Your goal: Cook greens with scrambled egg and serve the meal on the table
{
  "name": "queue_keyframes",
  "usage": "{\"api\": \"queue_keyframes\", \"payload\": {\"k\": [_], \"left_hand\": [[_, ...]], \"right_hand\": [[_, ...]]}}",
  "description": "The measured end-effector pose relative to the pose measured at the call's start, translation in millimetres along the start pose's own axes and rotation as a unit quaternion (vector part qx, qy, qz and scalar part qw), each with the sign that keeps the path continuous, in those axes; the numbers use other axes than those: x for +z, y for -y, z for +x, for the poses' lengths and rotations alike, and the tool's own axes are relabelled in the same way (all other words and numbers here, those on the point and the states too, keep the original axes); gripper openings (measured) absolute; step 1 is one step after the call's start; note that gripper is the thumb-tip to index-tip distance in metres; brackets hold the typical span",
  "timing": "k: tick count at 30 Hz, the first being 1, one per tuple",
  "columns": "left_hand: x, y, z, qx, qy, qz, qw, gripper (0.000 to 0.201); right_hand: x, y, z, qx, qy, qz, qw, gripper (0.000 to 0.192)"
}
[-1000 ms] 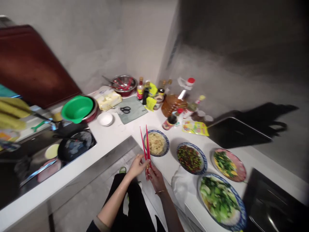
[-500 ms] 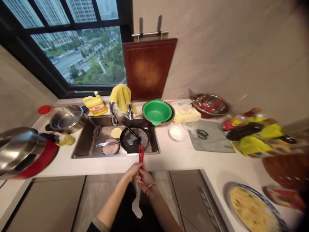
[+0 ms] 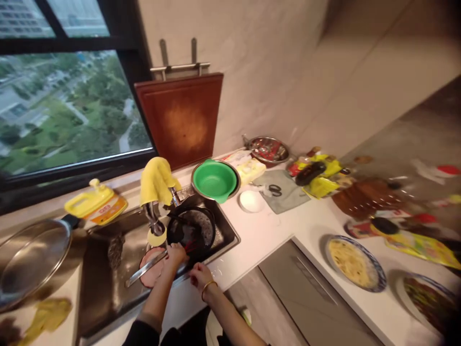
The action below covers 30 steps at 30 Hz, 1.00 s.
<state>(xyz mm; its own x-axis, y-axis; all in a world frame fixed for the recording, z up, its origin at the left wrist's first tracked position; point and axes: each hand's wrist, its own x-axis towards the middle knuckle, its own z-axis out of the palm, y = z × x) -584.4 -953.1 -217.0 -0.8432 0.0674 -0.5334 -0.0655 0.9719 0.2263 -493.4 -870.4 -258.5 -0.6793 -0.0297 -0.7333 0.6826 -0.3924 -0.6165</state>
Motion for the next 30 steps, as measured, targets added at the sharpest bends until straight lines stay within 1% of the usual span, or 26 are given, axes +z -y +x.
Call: {"api": "queue_keyframes", "payload": {"k": [2,3,4,6,7,8,9,10,11,12,13,14,16,17,18,19,20,22,23,24,25,26,27,28,30], "left_hand": [[-6.4,-15.6,3.5,0.028,-0.009,0.048,0.998,0.030],[-7.8,-26.0,3.4,0.045,-0.022,0.059,0.997,0.026],[-7.5,-38.1,2.0,0.069,-0.043,0.064,0.995,0.022],[-1.3,-67.3,-4.1,0.135,-0.108,0.046,0.984,0.021],[4.9,-84.2,-8.7,0.175,-0.137,0.023,0.975,0.021],[13.2,-102.4,-14.2,0.217,-0.152,-0.007,0.964,0.021],[23.4,-121.6,-20.7,0.258,-0.147,-0.044,0.954,0.020],[35.3,-141.5,-28.0,0.293,-0.120,-0.085,0.945,0.017],[48.7,-161.8,-36.0,0.317,-0.079,-0.130,0.936,0.011],[63.2,-182.4,-44.2,0.328,-0.030,-0.177,0.927,0.009],[78.5,-203.0,-52.5,0.323,0.023,-0.225,0.919,0.014],[94.1,-223.7,-60.4,0.301,0.078,-0.273,0.911,0.020],[124.6,-265.3,-74.0,0.220,0.179,-0.357,0.890,0.024],[138.7,-286.3,-79.4,0.174,0.217,-0.396,0.875,0.024],[151.7,-307.3,-83.8,0.134,0.246,-0.432,0.857,0.024],[163.4,-328.3,-87.3,0.102,0.268,-0.461,0.840,0.024],[173.7,-349.0,-89.8,0.079,0.285,-0.484,0.824,0.024],[190.0,-388.2,-92.3,0.047,0.305,-0.513,0.801,0.022],[196.0,-405.7,-92.1,0.036,0.307,-0.517,0.798,0.021],[200.8,-421.1,-91.2,0.029,0.304,-0.517,0.800,0.020],[204.3,-433.8,-89.5,0.025,0.299,-0.513,0.804,0.019],[207.0,-443.3,-87.4,0.022,0.295,-0.506,0.810,0.018],[209.2,-449.6,-85.4,0.020,0.293,-0.499,0.815,0.018],[211.5,-452.7,-84.1,0.020,0.292,-0.492,0.820,0.017],[219.6,-451.1,-86.4,0.017,0.286,-0.482,0.828,0.014]], "right_hand": [[-16.6,9.5,4.8,-0.038,-0.032,0.014,0.999,0.017],[-27.6,15.2,3.5,-0.059,-0.043,0.022,0.997,0.020],[-40.2,20.9,-0.5,-0.085,-0.051,0.024,0.995,0.029],[-68.9,30.6,-15.0,-0.145,-0.063,0.007,0.987,0.049],[-84.5,34.2,-24.1,-0.171,-0.071,-0.007,0.983,0.049],[-100.9,36.5,-33.6,-0.189,-0.081,-0.020,0.978,0.043],[-118.4,37.3,-43.1,-0.197,-0.096,-0.024,0.975,0.032],[-137.3,36.3,-52.6,-0.196,-0.114,-0.012,0.974,0.021],[-158.0,33.2,-62.2,-0.193,-0.135,0.009,0.972,0.017],[-180.5,28.0,-72.3,-0.190,-0.159,0.034,0.968,0.021],[-205.1,20.7,-83.4,-0.186,-0.185,0.062,0.963,0.025],[-231.6,11.6,-95.9,-0.180,-0.211,0.089,0.957,0.027],[-290.0,-10.4,-126.0,-0.166,-0.258,0.144,0.941,0.031],[-321.2,-22.1,-143.8,-0.162,-0.280,0.185,0.928,0.033],[-353.2,-33.5,-163.1,-0.163,-0.304,0.238,0.908,0.035],[-385.7,-44.3,-183.4,-0.168,-0.334,0.307,0.875,0.038],[-418.2,-54.2,-204.2,-0.187,-0.373,0.380,0.825,0.039],[-481.1,-70.5,-244.3,-0.223,-0.467,0.489,0.702,0.034],[-510.2,-76.9,-261.9,-0.228,-0.494,0.505,0.670,0.030],[-536.8,-82.2,-277.1,-0.227,-0.514,0.516,0.647,0.026],[-560.0,-86.4,-289.4,-0.223,-0.530,0.523,0.629,0.024],[-579.2,-89.8,-298.5,-0.218,-0.538,0.525,0.622,0.023],[-594.1,-92.5,-304.7,-0.214,-0.543,0.529,0.616,0.023],[-604.3,-94.8,-308.2,-0.213,-0.543,0.533,0.613,0.024],[-611.2,-99.4,-309.4,-0.215,-0.534,0.541,0.613,0.026]]}}
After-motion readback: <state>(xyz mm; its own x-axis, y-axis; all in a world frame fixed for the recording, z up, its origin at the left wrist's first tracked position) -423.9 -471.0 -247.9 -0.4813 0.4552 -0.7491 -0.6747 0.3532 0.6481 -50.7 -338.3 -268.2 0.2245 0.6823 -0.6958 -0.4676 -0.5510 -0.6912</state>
